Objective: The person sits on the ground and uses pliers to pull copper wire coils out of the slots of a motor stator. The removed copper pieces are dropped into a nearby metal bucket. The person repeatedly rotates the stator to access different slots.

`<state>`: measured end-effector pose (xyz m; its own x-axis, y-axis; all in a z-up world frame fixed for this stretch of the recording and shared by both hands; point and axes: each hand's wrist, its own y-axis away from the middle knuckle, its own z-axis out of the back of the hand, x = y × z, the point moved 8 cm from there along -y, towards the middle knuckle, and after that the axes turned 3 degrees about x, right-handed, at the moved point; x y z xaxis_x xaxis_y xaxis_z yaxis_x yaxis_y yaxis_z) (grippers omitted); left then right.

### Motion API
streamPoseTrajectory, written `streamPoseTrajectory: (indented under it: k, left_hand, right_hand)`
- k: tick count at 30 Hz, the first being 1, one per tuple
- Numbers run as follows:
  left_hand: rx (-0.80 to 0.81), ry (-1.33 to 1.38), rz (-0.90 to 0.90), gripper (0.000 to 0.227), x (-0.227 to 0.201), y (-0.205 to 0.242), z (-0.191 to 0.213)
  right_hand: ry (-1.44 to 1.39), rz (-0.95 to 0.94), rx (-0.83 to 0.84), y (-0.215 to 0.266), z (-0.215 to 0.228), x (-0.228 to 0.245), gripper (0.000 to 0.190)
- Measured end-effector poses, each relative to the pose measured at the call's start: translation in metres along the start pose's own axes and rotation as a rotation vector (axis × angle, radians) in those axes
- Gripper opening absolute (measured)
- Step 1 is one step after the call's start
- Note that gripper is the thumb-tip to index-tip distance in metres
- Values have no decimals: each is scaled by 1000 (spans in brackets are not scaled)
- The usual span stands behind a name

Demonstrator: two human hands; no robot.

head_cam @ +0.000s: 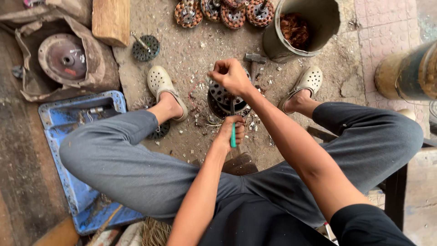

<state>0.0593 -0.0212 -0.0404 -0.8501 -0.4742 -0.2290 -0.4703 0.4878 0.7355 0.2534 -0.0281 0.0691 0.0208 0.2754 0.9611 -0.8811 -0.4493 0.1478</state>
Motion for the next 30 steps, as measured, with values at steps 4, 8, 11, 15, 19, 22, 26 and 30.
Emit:
streamPoseTrajectory:
  k: [4,8,11,15,19,22,26,30]
  left_hand:
    - [-268,-218,-110,22,0,-8,25]
    - [-447,-549,-312,32,-28,3,30]
    - [-626,-899,-579,29,-69,40,12]
    - [-764,-1925,-367,20,-123,83,7]
    - [-781,-2185,-535,16,-149,115,-15]
    - [-761,-2134,-671,24,-145,127,-33]
    - [-537,-1703,-661,44,-133,129,-25]
    - [-145,-1149,-178,36,-108,105,1]
  right_hand:
    - [149,30,-267,4,11,6,30]
    - [184,10,-327,2,10,6,28]
    - [197,26,-361,3,8,13,25]
    - [220,146,-454,5,4,28,26]
    - [185,54,-507,-3,-5,27,28]
    - [138,-69,-449,-5,6,11,32]
    - [121,102,-385,5,20,10,30]
    - [37,-1,-279,7,12,-1,32]
